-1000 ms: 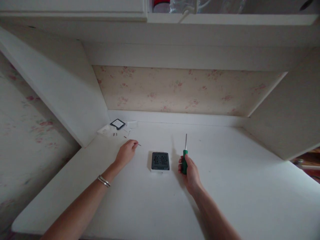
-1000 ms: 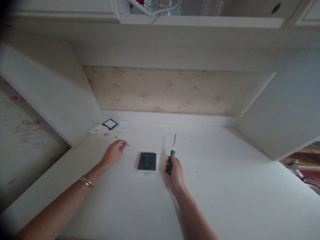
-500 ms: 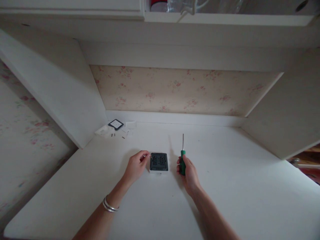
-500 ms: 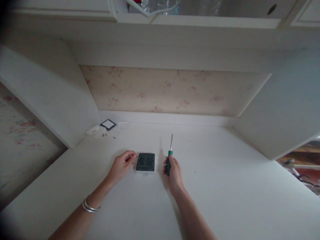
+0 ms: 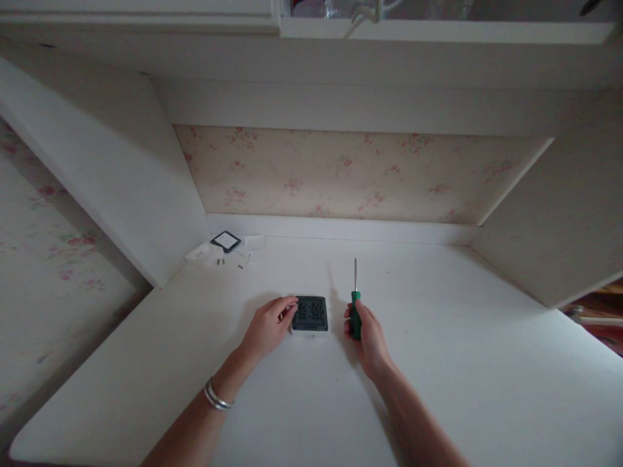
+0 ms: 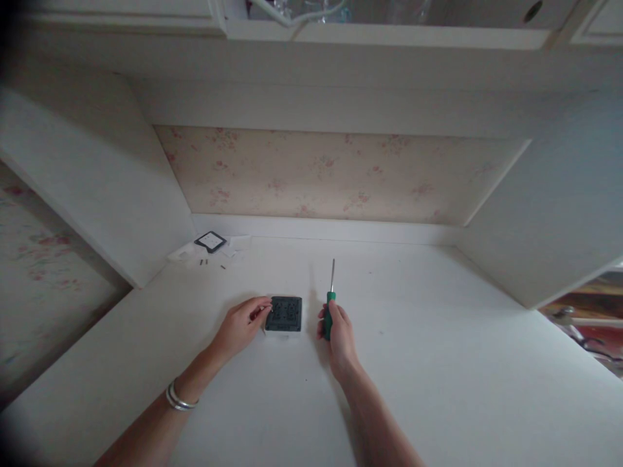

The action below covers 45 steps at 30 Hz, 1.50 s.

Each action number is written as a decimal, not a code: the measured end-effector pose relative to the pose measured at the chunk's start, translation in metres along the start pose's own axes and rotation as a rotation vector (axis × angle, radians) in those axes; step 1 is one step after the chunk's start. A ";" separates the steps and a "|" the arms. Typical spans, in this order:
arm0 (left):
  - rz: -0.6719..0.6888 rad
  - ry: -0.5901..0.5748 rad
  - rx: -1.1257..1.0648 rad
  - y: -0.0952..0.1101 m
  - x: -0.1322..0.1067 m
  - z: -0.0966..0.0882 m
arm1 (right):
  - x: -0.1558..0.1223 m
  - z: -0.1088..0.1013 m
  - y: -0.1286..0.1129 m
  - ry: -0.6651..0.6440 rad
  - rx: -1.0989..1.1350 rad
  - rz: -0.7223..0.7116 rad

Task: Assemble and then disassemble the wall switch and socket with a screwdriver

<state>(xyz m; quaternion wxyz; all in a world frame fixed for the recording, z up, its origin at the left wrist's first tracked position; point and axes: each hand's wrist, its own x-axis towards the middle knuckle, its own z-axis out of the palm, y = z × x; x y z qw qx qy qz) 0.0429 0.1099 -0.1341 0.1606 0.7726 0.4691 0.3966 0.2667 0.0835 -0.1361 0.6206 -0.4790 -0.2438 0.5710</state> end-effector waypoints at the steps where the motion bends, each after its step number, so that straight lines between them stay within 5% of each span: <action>1: -0.001 -0.002 -0.001 0.000 0.000 0.001 | 0.000 0.000 0.000 0.002 0.001 0.002; 26: 0.268 -0.112 0.312 0.002 0.000 -0.002 | -0.003 0.002 -0.001 -0.011 -0.065 -0.024; 45: 0.057 -0.051 0.066 -0.001 -0.002 0.008 | -0.007 0.007 -0.001 -0.021 -0.225 -0.067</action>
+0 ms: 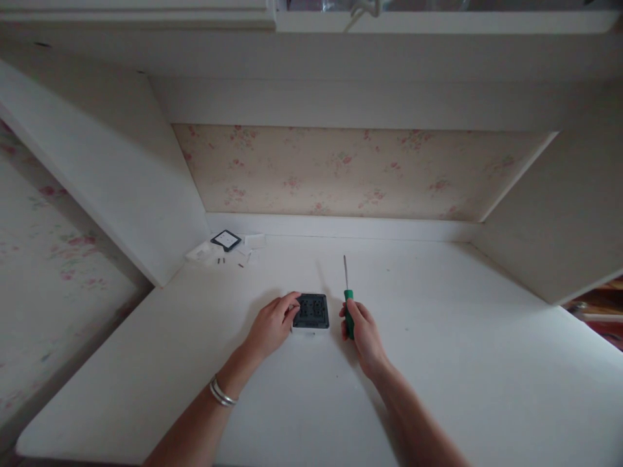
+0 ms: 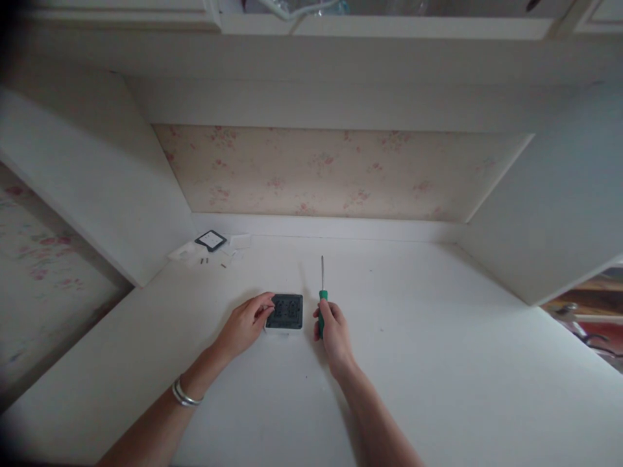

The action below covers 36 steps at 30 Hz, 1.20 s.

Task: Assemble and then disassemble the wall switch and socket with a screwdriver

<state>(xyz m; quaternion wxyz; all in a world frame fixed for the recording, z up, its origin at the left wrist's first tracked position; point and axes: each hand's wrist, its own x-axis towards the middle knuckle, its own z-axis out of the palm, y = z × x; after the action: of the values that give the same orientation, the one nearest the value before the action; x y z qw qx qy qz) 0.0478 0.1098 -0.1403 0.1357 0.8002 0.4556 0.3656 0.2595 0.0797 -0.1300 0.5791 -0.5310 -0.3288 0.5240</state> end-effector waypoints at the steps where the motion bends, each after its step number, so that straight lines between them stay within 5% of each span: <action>1: 0.000 0.002 0.002 0.000 0.000 0.000 | 0.000 0.001 0.001 -0.002 -0.027 -0.010; 11: 0.079 -0.009 0.111 0.000 0.001 -0.002 | -0.005 0.001 0.013 -0.118 -0.397 -0.138; 22: 0.081 -0.078 0.202 0.003 0.001 -0.005 | -0.010 0.004 0.006 -0.163 -0.528 -0.205; 36: -0.143 -0.018 -0.153 -0.003 0.002 -0.001 | -0.010 0.005 0.007 -0.122 -0.575 -0.259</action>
<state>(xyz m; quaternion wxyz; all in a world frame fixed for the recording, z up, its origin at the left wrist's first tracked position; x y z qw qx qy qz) 0.0459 0.1125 -0.1403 0.2263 0.7562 0.4812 0.3814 0.2505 0.0708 -0.1335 0.4465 -0.5944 -0.5622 0.3624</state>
